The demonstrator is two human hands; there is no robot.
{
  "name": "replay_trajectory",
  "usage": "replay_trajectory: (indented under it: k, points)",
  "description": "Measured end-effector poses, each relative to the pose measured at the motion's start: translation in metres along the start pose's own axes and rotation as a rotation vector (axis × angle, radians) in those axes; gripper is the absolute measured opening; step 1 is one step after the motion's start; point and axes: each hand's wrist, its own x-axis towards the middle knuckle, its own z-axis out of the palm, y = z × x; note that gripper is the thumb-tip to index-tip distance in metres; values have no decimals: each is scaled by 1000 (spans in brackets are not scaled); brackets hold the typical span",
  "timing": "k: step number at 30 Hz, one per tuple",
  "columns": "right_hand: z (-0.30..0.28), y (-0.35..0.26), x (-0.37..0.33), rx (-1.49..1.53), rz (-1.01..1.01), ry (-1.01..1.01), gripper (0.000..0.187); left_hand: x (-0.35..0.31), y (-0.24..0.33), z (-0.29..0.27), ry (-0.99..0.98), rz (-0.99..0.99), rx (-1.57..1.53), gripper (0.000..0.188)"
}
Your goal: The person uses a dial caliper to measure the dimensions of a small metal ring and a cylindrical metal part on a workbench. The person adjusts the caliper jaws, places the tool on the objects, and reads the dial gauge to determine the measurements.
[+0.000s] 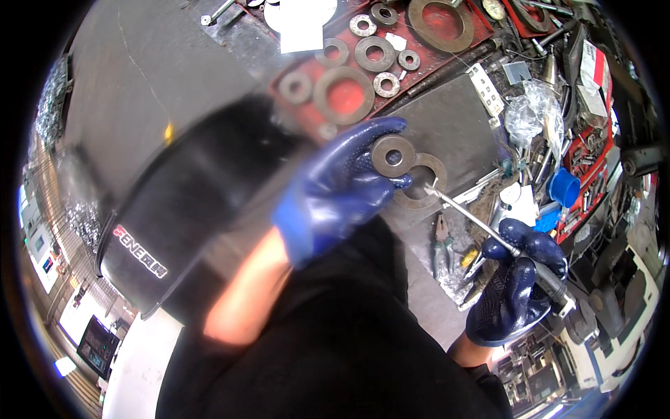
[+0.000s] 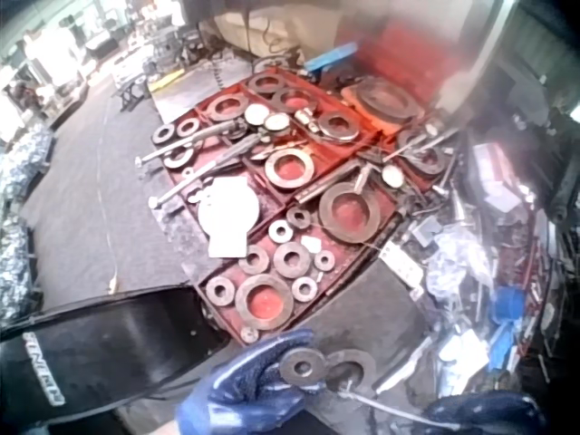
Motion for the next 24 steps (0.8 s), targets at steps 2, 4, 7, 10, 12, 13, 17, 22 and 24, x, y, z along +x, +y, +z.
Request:
replay_trajectory:
  k: [2,4,7,10,12,13,17,22,24]
  points:
    - [8,-2,3,-11,-28,-26,25,4,-9,8,54,69,83,61]
    - [19,-1,6,-28,-29,-69,25,6,-12,13,97,84,168,62]
    - [29,2,8,-51,-5,-134,24,7,-12,17,130,25,271,61]
    - [32,2,6,-63,18,-176,24,7,-19,12,94,44,412,59]
    - [33,2,4,-68,30,-188,24,8,-28,9,96,128,464,59]
    - [32,2,3,-71,35,-196,23,9,-30,9,97,170,488,59]
    - [31,2,3,-73,47,-212,23,2,-26,19,151,39,409,60]
    - [31,3,4,-45,50,-216,22,2,-28,21,197,50,554,56]
    - [31,3,4,5,40,-221,22,1,-25,23,188,88,570,56]
